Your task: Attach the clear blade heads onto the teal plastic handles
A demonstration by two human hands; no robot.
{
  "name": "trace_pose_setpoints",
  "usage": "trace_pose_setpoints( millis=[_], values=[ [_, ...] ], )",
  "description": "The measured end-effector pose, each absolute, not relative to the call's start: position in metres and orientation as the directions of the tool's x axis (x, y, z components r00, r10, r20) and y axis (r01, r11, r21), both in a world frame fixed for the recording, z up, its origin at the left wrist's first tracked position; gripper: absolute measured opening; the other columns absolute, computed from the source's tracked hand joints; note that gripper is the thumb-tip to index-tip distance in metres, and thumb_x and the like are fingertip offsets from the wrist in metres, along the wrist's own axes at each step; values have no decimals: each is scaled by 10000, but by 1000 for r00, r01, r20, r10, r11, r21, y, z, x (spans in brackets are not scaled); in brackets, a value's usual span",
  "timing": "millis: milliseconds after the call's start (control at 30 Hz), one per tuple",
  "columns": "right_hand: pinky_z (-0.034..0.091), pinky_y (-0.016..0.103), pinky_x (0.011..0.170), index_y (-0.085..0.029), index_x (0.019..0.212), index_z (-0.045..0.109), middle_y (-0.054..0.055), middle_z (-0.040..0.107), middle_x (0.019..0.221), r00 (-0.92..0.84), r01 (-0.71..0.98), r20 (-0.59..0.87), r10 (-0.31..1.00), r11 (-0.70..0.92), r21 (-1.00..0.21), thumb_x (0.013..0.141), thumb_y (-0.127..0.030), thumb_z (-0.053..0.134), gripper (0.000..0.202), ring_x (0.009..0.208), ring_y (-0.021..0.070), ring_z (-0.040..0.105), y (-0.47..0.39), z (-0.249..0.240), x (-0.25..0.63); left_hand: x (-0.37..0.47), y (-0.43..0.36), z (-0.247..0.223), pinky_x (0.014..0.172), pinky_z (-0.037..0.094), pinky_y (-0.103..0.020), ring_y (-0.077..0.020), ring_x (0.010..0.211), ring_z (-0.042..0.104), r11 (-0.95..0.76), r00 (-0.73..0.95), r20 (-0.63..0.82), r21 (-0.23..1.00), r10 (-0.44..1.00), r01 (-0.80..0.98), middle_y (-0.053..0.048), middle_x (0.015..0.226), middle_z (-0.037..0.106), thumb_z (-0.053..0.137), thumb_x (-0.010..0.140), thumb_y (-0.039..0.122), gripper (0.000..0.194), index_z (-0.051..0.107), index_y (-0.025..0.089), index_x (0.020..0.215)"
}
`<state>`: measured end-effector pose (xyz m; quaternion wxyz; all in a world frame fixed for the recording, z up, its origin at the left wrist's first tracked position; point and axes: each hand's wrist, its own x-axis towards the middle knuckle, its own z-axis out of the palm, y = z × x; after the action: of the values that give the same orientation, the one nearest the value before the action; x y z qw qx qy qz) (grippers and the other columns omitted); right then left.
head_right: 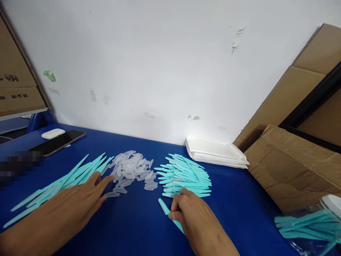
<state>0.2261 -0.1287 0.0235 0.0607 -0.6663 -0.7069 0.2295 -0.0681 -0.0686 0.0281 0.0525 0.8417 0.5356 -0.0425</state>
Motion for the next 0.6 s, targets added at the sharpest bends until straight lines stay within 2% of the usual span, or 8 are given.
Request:
trace_pose_setpoints(
  millis=[100, 200, 333, 500, 600],
  values=[
    [383, 281, 709, -226, 897, 582, -6, 662, 946, -186, 907, -203, 961, 89, -412, 1003, -185, 564, 114, 815, 163, 591, -129, 28, 213, -58, -71, 34, 776, 577, -465, -323, 921, 724, -405, 397, -203, 1, 895, 914, -220, 1384, 550, 317, 979, 180, 480, 543, 179, 1402],
    [345, 292, 637, -247, 967, 526, -25, 648, 857, -207, 910, -194, 959, 116, -398, 1049, -213, 470, 105, 709, 167, 553, -130, 31, 205, -61, -71, 26, 801, 562, -408, -299, 949, 717, -453, 457, -123, 60, 881, 889, -187, 1336, 593, 363, 932, 135, 479, 554, 189, 1367],
    [346, 289, 604, -269, 1053, 503, -28, 635, 862, -230, 910, -166, 959, 151, -386, 1058, -229, 437, 78, 721, 181, 578, -132, 37, 201, -68, -69, 16, 839, 547, -396, -294, 985, 705, -528, 533, -53, 79, 845, 845, -170, 1285, 622, 416, 877, 100, 466, 577, 187, 1306],
    [435, 294, 788, -329, 1130, 537, -45, 667, 1080, -272, 869, 3, 962, 247, -430, 1055, -252, 487, 118, 944, 181, 642, -134, 43, 199, -65, -71, 25, 854, 542, -352, -248, 947, 694, -637, 645, -61, 111, 762, 763, -115, 1189, 672, 423, 845, 72, 471, 582, 222, 1262],
    [450, 284, 846, -351, 1134, 570, -66, 674, 1097, -296, 849, 32, 955, 278, -449, 1057, -267, 499, 134, 976, 167, 648, -134, 46, 197, -60, -74, 32, 879, 528, -331, -223, 940, 682, -695, 709, -43, 168, 704, 699, -73, 1114, 689, 416, 826, 46, 488, 580, 257, 1234]
  ],
)
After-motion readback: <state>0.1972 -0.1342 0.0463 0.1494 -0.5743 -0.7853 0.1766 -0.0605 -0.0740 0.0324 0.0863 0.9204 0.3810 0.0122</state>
